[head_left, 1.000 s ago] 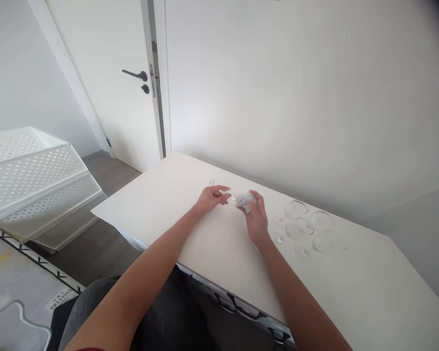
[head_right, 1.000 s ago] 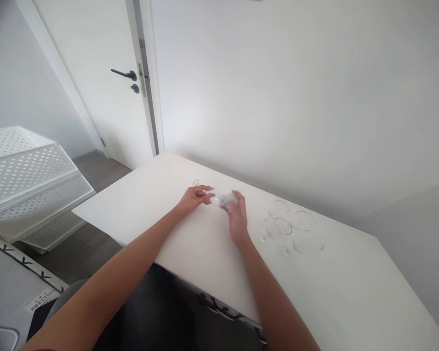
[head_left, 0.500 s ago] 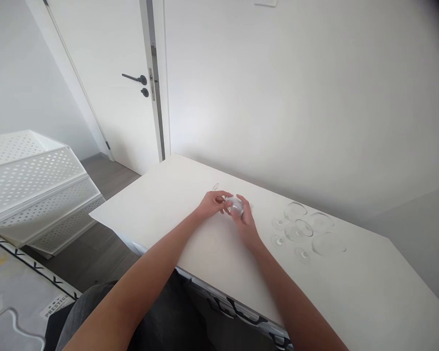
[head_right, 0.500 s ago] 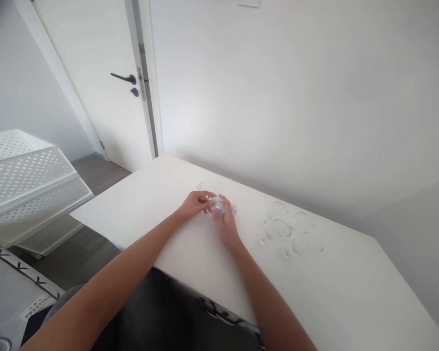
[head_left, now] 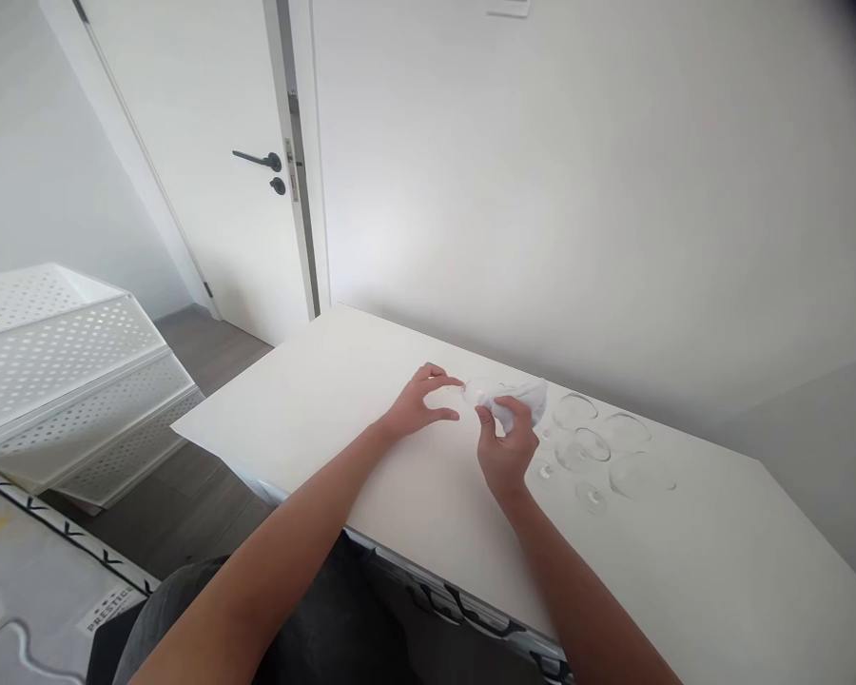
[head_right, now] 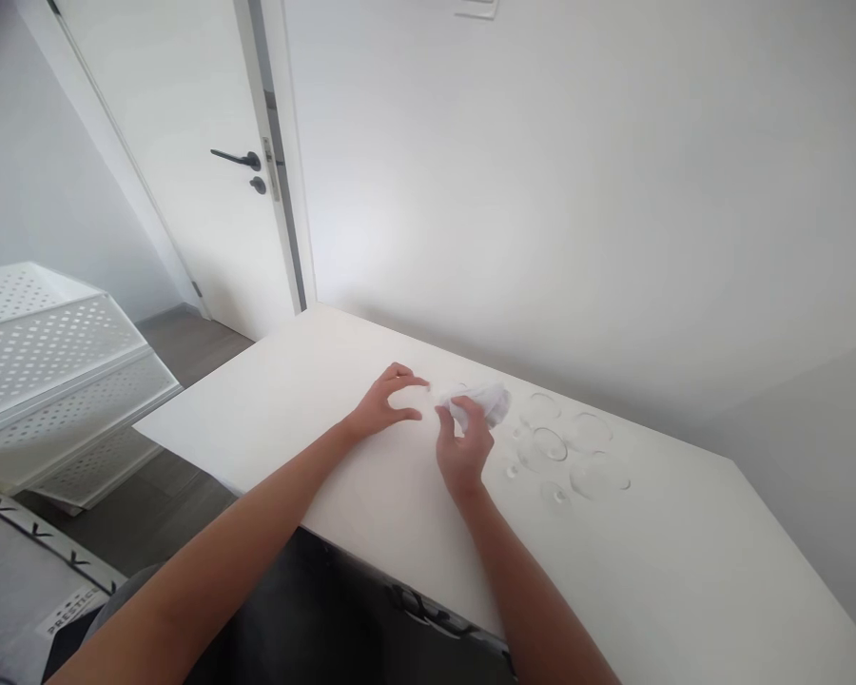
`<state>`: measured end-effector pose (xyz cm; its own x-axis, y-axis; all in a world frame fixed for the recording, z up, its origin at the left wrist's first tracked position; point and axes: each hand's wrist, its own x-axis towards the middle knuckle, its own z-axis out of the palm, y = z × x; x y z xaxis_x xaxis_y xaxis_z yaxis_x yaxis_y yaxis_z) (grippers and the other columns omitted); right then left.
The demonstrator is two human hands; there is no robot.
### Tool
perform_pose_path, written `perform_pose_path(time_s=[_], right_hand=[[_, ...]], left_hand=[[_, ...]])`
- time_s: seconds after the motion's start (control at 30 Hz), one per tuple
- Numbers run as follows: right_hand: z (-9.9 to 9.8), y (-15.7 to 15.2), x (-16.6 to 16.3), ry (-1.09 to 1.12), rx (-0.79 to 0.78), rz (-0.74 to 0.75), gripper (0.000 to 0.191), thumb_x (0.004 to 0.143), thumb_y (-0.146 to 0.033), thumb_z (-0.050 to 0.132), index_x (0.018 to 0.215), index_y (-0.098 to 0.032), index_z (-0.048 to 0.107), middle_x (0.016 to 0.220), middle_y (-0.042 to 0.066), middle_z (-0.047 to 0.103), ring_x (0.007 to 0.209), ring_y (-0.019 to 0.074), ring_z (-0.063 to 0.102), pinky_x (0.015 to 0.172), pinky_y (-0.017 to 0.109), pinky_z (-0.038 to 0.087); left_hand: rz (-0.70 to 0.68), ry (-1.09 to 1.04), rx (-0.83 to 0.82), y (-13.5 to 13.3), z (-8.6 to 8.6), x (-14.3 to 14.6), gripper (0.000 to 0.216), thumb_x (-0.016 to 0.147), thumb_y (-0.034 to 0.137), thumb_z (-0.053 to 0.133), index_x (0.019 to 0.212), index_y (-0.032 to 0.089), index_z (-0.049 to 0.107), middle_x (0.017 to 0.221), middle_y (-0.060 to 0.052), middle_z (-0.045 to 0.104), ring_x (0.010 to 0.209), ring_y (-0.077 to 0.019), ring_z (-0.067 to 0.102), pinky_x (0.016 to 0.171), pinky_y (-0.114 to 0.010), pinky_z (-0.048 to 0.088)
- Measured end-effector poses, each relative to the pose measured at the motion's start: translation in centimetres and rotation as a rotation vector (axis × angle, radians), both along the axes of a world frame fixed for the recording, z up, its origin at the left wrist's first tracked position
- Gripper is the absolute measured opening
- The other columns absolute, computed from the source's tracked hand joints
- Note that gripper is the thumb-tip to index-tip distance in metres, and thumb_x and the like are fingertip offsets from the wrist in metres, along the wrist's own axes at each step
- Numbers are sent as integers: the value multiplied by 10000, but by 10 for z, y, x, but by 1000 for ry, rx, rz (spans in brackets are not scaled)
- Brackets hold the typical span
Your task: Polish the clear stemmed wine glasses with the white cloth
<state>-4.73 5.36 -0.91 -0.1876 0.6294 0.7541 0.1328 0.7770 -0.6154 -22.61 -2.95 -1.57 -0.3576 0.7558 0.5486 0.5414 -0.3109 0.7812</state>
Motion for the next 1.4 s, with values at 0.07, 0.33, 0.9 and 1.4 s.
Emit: perform_pose_path(time_s=[0.07,0.33,0.9,1.4], right_hand=[[1,-3,1,4,-38,29,284,911,-454,739,1018,-203,657,943,75,742,802,214,705,715,347,572],[12,-9,6,13,-299,231,462,971,-297,502,1430,-259,537,1312,120,633,1099,257,646,957,482,551],[17,5,4,22,-695,287,572,738,-257,803,1189,-294,453,1060,8,589,894,172,618,691,291,558],[12,10,0,430,-906,479,656,659,-169,789,1088,-340,322,1044,-55,581,822,95,616,670,201,488]], left_hand=[[-22,146,-14,4,-4,0,420,831,490,838,1159,247,738,1275,-109,677,1239,-284,603,1126,-461,441],[46,-171,-202,-3,0,-3,375,1042,457,499,767,204,531,747,-19,692,863,-182,623,830,-308,463],[-518,-382,-210,-11,5,-3,532,973,616,610,711,176,464,638,29,477,591,-120,558,632,-268,425],[-620,-410,-296,-15,12,-2,548,935,624,657,685,177,461,628,32,451,567,-113,520,631,-284,423]])
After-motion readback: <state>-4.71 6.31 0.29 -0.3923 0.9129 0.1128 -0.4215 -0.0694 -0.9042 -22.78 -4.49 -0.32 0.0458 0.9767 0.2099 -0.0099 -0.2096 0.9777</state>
